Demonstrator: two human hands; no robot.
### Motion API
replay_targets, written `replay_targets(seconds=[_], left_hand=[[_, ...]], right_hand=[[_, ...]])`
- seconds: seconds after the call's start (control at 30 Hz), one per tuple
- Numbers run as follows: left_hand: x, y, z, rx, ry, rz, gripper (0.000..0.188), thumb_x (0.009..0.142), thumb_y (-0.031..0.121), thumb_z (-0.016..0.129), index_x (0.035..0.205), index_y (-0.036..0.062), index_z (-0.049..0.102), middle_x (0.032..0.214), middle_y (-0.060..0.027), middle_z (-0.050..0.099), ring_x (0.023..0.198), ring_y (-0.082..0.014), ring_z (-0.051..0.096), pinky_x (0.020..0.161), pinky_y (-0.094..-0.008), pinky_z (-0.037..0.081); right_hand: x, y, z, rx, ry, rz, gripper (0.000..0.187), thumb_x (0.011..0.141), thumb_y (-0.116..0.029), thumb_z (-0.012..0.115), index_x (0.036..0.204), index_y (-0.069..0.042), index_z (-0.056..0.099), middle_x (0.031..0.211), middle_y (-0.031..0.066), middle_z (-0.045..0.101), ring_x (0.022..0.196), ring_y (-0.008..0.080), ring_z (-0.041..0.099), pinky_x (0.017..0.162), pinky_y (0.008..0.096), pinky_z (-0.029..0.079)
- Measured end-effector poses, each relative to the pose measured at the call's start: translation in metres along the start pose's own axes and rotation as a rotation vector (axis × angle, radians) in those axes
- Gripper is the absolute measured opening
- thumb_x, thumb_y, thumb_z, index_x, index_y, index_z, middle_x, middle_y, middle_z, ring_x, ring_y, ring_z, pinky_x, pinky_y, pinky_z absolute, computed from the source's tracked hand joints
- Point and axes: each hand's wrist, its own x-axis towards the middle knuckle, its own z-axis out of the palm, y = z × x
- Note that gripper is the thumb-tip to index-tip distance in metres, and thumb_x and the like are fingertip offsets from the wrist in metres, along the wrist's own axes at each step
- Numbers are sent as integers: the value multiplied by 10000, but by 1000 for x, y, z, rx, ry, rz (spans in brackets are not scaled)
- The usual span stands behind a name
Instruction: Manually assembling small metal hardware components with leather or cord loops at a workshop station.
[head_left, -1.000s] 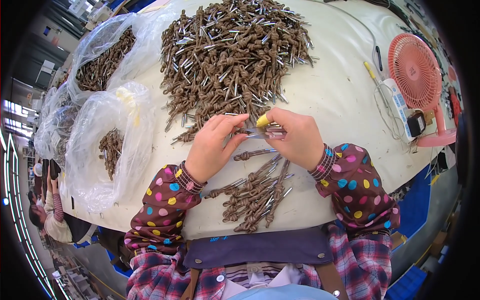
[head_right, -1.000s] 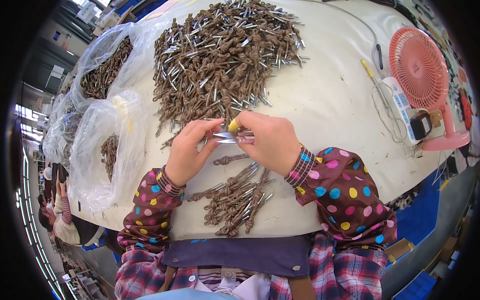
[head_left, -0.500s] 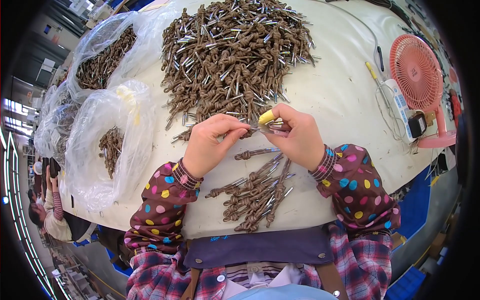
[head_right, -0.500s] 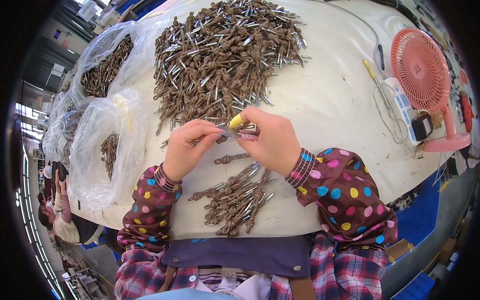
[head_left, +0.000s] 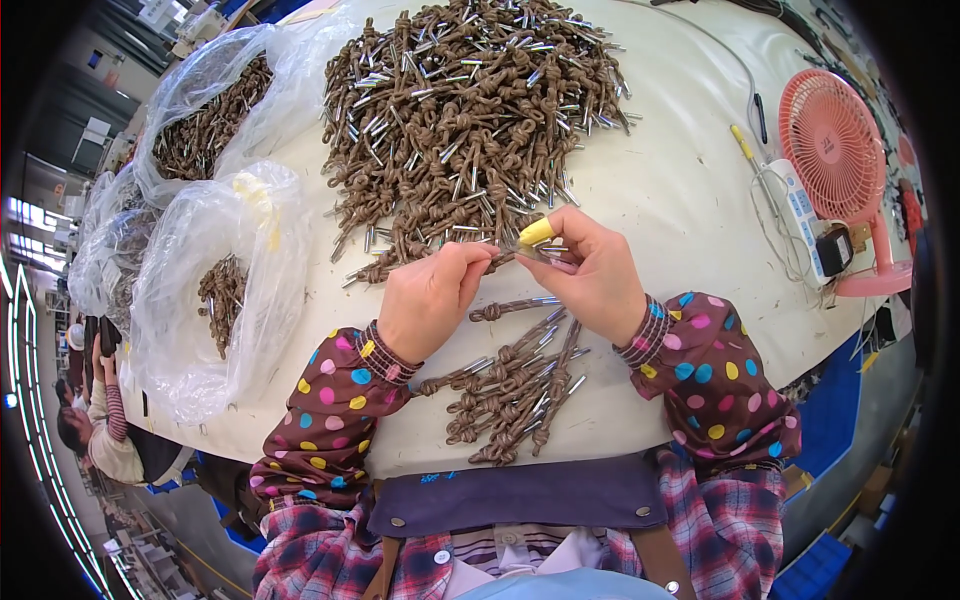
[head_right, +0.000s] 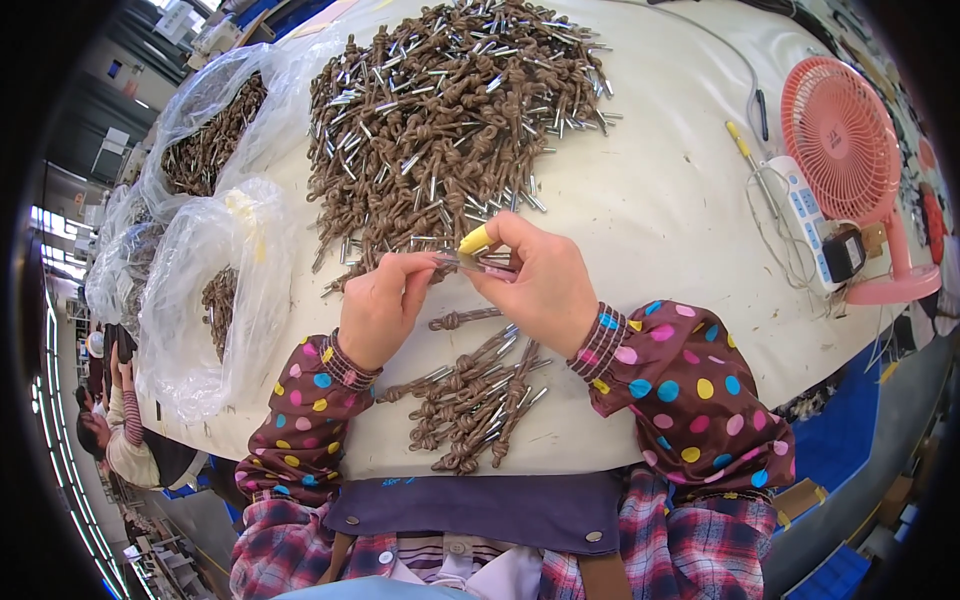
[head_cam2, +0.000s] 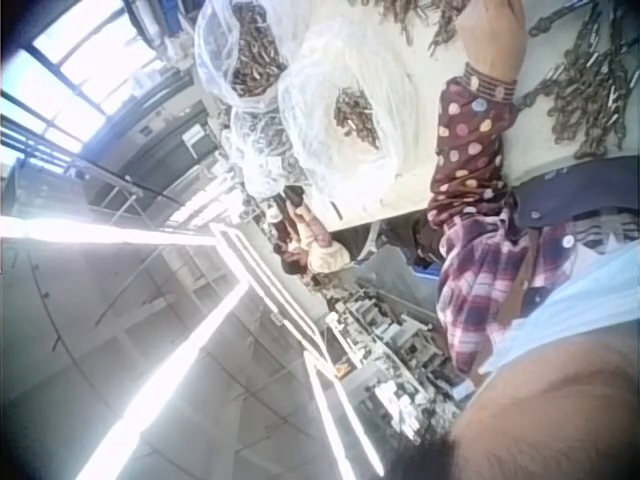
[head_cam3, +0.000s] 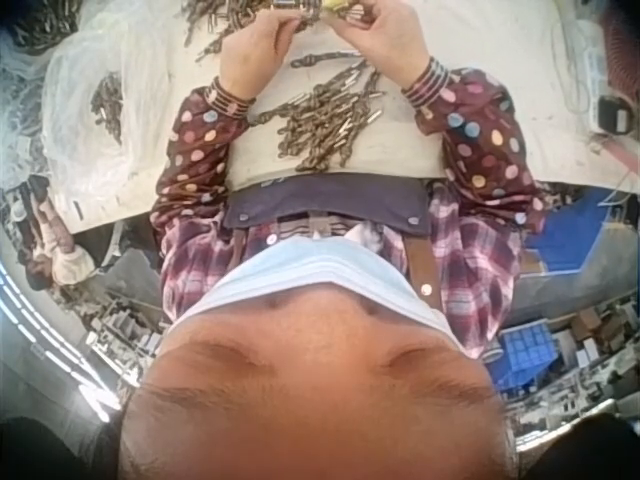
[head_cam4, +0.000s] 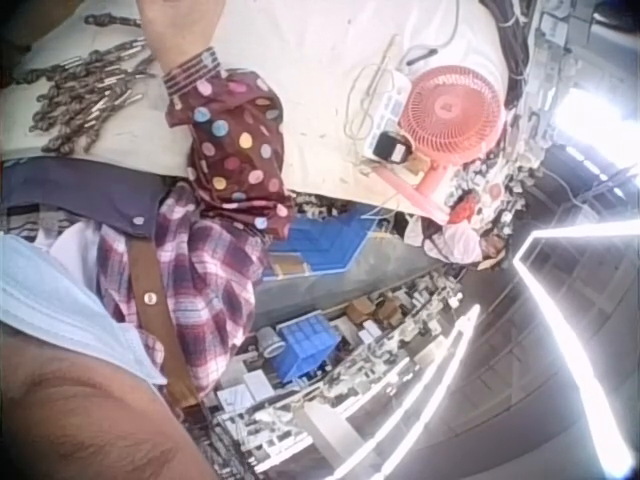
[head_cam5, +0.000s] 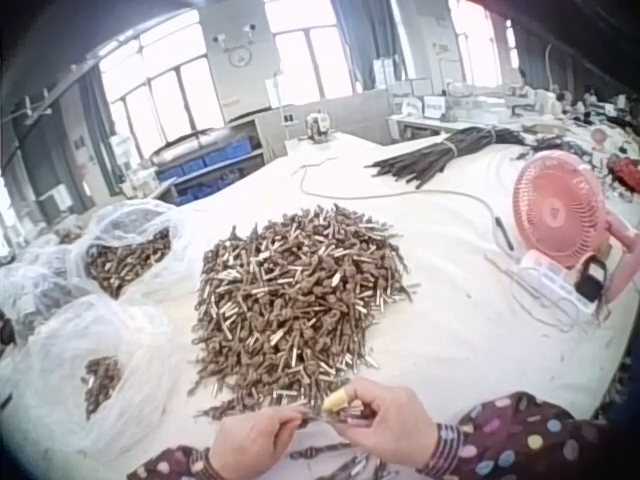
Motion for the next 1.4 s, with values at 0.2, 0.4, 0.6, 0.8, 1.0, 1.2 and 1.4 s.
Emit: replay_targets(seconds=[0.2,0.4,0.6,0.8,1.0,1.2,1.4], left_hand=[[-3,4,2,-243,-63,-249,104,904,84,571,983,62,507,702,-99,609,582,-233,625,515,-329,486],[-5,1,1,-242,-89,-275,101,925,93,543,991,59,475,703,-115,573,587,-259,605,537,-351,474],[-6,0,5,-214,-110,-245,105,922,94,544,982,52,469,730,-135,563,622,-311,577,563,-366,467],[-5,2,3,-214,-117,-221,103,915,81,548,973,43,472,752,-143,567,653,-316,581,577,-362,468],[-5,3,2,-190,-117,-207,98,902,66,561,963,43,489,784,-139,589,671,-310,594,585,-356,477],[-5,2,6,-214,-95,-160,104,891,45,567,962,41,491,804,-129,586,705,-298,598,613,-343,488],[-8,-4,9,-281,-68,-136,123,881,6,554,973,40,480,851,-126,579,751,-295,589,665,-330,487]], right_hand=[[0,-1,-6,-221,-46,-98,210,763,-122,710,928,-45,607,770,86,637,658,215,651,585,287,505],[5,-23,-11,-705,15,-393,359,723,-295,759,928,-59,581,902,57,587,651,203,629,560,277,506],[1,-26,-14,-1050,-47,-621,309,721,-336,731,801,-108,538,804,13,527,538,179,561,472,287,436],[0,-22,-12,-1067,-86,-678,279,746,-305,716,759,-114,513,790,1,517,530,154,555,470,284,430],[1,-18,-9,-1063,-73,-694,266,770,-311,683,752,-121,497,771,3,483,525,149,540,466,284,427],[2,-19,-12,-1049,-72,-754,256,788,-319,657,746,-128,492,746,5,448,525,142,525,473,289,432],[10,-17,-21,-765,48,-592,303,709,-278,772,833,-90,569,809,7,549,540,139,535,465,270,410]])
